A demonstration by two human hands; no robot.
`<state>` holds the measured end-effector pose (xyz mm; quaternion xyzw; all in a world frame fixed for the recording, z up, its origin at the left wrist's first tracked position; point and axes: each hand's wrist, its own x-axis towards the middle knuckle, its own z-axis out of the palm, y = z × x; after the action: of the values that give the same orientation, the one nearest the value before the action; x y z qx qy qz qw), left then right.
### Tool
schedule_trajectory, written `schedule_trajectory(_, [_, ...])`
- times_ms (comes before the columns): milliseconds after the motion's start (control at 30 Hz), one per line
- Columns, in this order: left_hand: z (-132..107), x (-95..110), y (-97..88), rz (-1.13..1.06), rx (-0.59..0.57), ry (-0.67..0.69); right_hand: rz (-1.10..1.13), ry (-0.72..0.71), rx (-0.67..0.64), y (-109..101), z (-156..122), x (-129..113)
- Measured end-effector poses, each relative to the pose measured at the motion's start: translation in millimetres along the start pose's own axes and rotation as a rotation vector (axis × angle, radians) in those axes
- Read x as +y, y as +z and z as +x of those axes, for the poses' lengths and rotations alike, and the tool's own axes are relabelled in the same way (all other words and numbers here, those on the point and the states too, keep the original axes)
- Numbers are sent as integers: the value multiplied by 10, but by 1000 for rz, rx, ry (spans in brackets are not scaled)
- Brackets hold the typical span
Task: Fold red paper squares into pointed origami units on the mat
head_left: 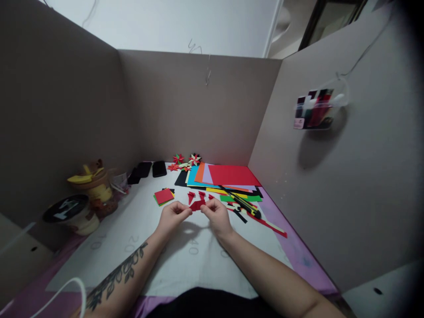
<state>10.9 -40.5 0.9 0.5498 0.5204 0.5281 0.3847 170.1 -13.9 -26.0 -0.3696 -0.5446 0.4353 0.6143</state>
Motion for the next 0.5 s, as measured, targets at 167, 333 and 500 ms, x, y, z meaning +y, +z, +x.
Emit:
schedule_trajectory(167, [-4, -19, -3, 12, -21, 12, -20, -13, 9, -6, 4, 15])
schedule_trajectory(333, [2, -83, 32, -35, -51, 63, -90, -25, -7, -23, 2, 11])
schedule_trajectory(500, [-5, -69, 45, -32, -85, 18, -131, -11, -63, 0, -41, -25])
